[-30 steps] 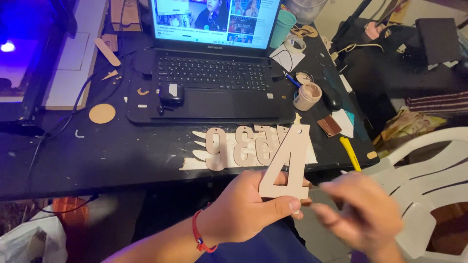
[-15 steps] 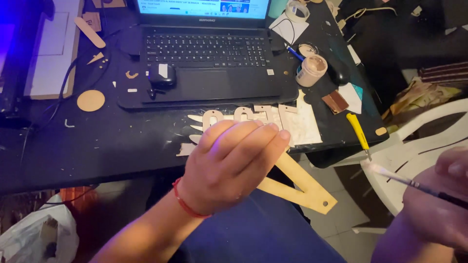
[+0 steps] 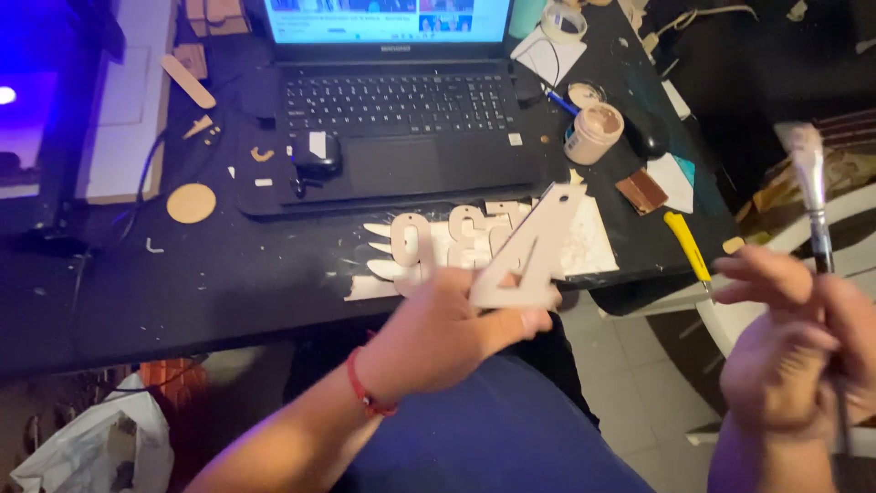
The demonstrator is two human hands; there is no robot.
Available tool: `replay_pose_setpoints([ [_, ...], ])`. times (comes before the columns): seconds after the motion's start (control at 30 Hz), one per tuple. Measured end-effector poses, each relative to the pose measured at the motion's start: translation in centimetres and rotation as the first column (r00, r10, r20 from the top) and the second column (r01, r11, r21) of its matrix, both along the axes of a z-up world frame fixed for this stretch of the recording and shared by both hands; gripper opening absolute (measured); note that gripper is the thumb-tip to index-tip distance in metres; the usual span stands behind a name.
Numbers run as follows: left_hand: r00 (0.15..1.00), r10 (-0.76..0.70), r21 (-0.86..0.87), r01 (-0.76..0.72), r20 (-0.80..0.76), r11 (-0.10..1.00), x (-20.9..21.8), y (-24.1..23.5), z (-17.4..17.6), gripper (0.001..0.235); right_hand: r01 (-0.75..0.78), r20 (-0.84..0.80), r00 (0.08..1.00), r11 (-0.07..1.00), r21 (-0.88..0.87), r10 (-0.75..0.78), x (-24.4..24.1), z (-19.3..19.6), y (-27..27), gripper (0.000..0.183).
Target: Painting laser-cut wooden numbers with beige paint using a paintbrush at a desk.
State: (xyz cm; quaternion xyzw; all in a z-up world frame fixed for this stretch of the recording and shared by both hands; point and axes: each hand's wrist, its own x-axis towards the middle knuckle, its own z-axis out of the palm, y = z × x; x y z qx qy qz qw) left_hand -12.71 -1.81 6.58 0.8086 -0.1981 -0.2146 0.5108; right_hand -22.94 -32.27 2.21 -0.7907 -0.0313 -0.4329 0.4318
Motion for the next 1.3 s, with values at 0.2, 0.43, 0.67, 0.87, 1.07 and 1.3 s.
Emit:
replay_pose_setpoints([
  [0.2,0.824,-0.314,-0.514,0.032,-0.471,0.857,-0.7,-2.2,-1.3,0.036,-0.136,-0.086,0.987,0.991,0.005,0.135,0.7,3.0,7.1,0.032],
  [0.43,0.889,-0.295,-0.572,0.047,-0.350,0.819,-1.7,-4.9,-5.2,0.025,-0.302,-0.149,0.950,0.925,-0.232,0.273,0.8,0.1,6.8,0.034],
  [0.67,0.873,-0.288,-0.550,0.027,-0.394,0.835,-2.7,-8.9,-8.1,0.039,-0.228,-0.092,0.974,0.859,-0.459,0.209,-1.0,-5.2,4.2,0.036],
  [0.87,0.859,-0.272,-0.576,-0.032,-0.433,0.817,-2.4,-11.1,-9.1,0.031,-0.162,-0.069,0.987,0.873,-0.459,0.147,-1.5,-8.4,1.9,0.033],
  [1.07,0.846,-0.370,-0.636,0.047,-0.385,0.770,-1.7,-12.6,-9.4,0.045,-0.080,0.059,0.991,0.889,-0.451,0.120,-0.7,-9.9,0.7,0.029],
  [1.3,0.899,-0.421,-0.548,0.293,-0.122,0.784,-1.6,-12.9,-7.7,0.077,-0.016,0.093,0.996,1.000,-0.010,0.017,-0.3,-7.3,1.0,0.026],
])
